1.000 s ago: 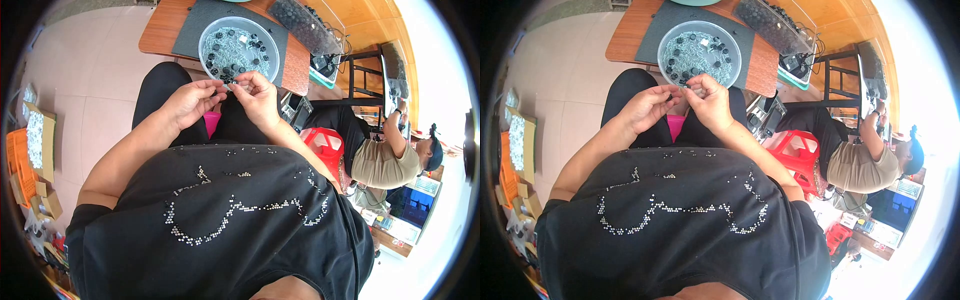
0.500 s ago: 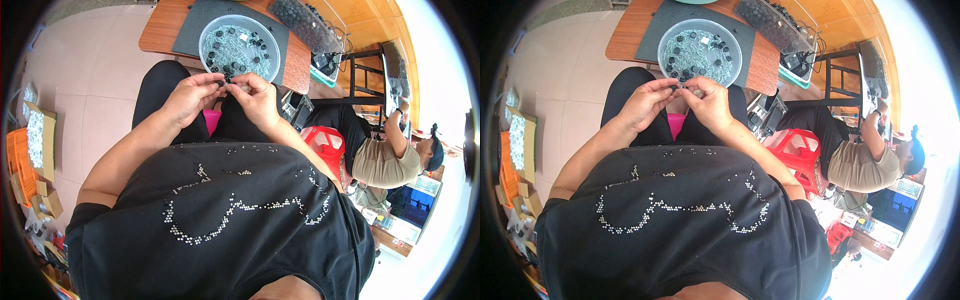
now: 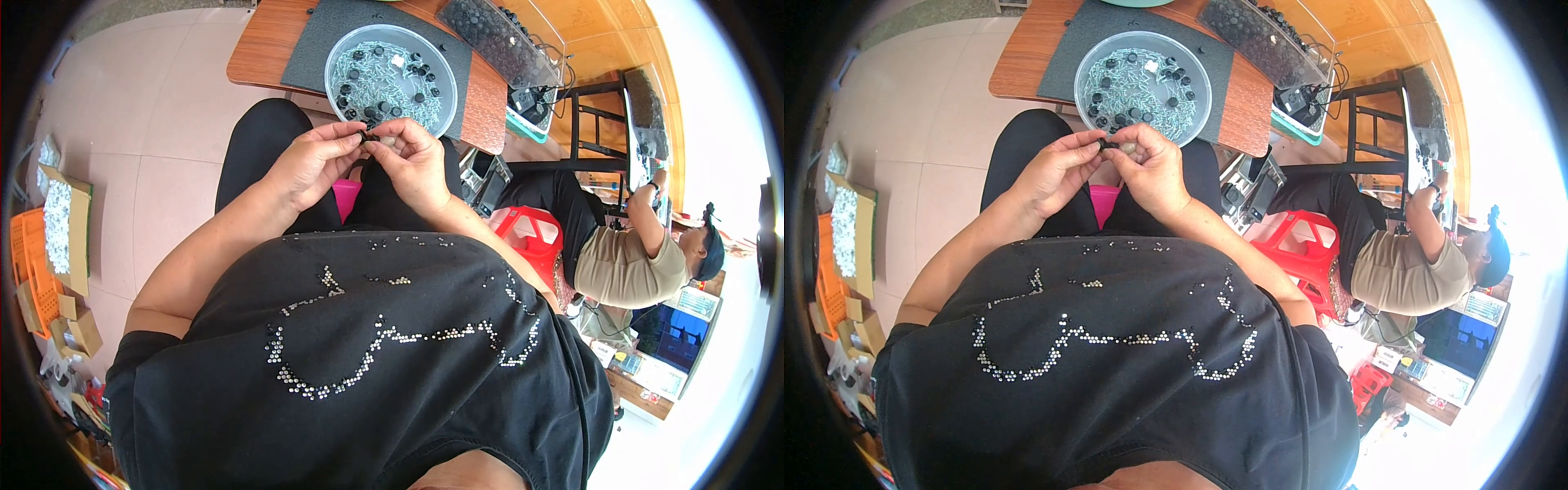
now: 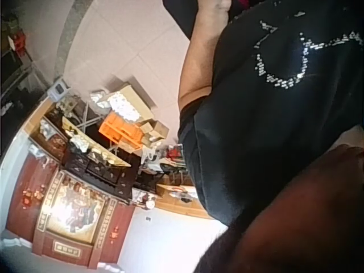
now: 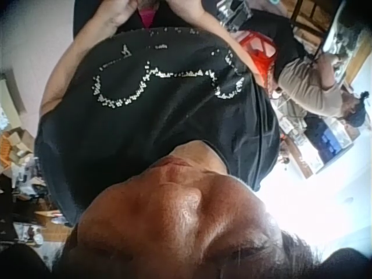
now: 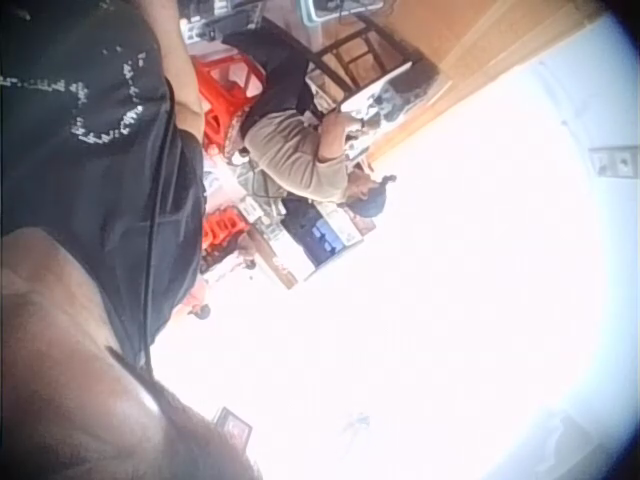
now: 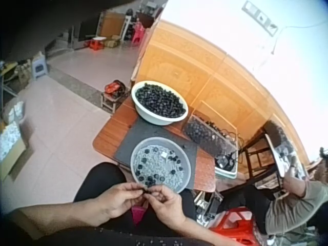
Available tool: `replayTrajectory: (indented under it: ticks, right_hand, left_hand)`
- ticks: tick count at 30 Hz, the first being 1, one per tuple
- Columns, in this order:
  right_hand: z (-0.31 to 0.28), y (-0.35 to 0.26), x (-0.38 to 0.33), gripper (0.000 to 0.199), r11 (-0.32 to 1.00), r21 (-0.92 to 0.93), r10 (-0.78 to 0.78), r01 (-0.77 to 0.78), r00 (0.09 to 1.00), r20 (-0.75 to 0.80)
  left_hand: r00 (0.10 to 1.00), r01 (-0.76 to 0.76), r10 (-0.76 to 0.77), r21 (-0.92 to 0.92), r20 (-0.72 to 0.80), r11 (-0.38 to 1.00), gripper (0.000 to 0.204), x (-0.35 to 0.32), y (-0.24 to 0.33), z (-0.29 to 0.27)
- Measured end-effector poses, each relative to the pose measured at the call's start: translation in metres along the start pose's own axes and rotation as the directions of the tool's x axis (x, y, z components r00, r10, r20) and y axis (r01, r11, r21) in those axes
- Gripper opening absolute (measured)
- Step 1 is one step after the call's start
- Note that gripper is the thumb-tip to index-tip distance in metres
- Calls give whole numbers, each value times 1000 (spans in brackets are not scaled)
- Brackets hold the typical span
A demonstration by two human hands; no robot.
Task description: The person assembles small black plastic components by hand, taking them from a plastic bowl.
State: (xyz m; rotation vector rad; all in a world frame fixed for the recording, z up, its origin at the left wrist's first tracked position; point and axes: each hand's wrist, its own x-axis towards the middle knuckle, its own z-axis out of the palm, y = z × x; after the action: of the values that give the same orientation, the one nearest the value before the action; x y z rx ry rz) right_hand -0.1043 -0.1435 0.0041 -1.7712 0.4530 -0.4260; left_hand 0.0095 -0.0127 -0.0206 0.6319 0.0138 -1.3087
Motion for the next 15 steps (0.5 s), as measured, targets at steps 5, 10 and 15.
replayTrajectory:
  ticks: [5, 10, 15]
  right_hand:
    - [-4, -13, 0, 18, 984, 143, 93, -102, 993, 69]
    - [-1, -21, 2, 12, 984, 180, 21, -11, 998, -56]
    - [-7, -17, -3, 20, 999, -47, -12, 13, 1000, 5]
  left_hand:
    - [996, 52, -44, -104, 74, 993, 25, 3, 2, -5]
    - [987, 95, -74, -150, 142, 984, 25, 1, 3, -6]
    - [985, 106, -88, -119, 148, 987, 26, -1, 4, -2]
